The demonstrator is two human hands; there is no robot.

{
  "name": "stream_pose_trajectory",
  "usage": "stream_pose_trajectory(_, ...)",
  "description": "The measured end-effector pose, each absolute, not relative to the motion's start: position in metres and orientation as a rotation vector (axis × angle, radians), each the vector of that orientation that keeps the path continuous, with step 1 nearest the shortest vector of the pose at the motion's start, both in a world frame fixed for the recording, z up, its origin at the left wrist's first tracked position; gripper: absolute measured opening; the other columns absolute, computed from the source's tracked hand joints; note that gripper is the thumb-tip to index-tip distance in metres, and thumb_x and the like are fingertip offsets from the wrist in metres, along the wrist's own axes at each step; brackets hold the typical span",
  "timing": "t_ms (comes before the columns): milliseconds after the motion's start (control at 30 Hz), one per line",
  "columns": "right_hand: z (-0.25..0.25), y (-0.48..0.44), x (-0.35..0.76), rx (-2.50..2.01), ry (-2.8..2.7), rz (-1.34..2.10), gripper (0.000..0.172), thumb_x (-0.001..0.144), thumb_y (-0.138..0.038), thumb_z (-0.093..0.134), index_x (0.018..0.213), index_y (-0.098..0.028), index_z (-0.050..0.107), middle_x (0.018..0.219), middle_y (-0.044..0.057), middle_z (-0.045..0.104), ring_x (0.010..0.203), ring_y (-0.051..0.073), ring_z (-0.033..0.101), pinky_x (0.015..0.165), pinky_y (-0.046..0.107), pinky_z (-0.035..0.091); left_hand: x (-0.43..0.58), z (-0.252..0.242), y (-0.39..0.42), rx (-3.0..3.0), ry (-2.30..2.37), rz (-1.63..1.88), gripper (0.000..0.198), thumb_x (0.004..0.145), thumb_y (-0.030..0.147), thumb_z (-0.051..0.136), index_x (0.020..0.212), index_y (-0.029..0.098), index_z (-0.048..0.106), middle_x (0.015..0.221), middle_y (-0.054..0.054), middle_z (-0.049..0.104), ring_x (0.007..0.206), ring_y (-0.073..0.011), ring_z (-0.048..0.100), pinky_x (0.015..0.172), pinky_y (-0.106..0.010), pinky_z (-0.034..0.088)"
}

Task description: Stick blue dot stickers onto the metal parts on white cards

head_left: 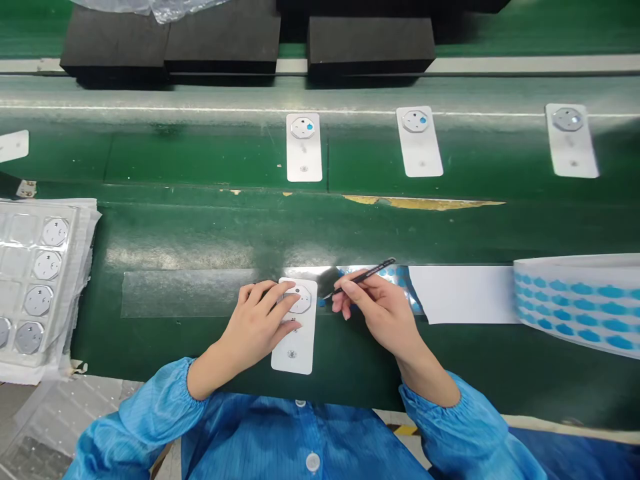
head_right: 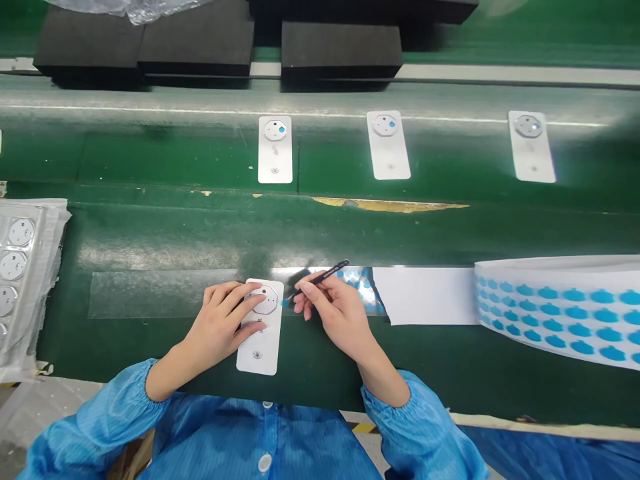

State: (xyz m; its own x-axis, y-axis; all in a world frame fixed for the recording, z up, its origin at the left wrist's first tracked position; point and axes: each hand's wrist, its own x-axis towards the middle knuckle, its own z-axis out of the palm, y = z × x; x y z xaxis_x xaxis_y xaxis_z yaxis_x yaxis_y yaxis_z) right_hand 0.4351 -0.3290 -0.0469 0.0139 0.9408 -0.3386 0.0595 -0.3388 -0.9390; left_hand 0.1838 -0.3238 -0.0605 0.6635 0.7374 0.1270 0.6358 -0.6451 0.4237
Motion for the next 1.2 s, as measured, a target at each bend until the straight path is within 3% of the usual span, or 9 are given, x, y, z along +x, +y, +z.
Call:
stream_pose_trajectory(267, -0.051, -0.317, 0.414, -1.545, -1.000, 1.533, 0.046, 0.087, -0.063, 0.073, 0.089, -0.018, 0.068, 0.069, 0.005, 0.074, 0.047, 0.014, 0.063, 0.048, 0.029, 0.056, 0.185, -0.062, -0.323, 2.523, 1.107, 0.372, 0.036, 0.102, 0.042, 0.062, 0.130, 0.019, 0.060, 0.142, -0.011, 0.063, 0.116, -0.0297, 0.055, 0.092, -0.044, 0.041)
stream_pose_trajectory(1200, -0.044, -0.308, 0.417, -1.556, -1.076, 1.612, 0.039, 0.091, -0.055, 0.074, 0.088, -0.016, 0.070, 0.070, 0.007, 0.076, 0.046, 0.013, 0.064, 0.047, 0.025, 0.055, 0.186, -0.061, -0.321, 2.547, 1.101, 0.397, 0.045, 0.102, 0.046, 0.060, 0.135, 0.015, 0.057, 0.140, -0.013, 0.064, 0.113, -0.0287, 0.058, 0.087, -0.041, 0.042)
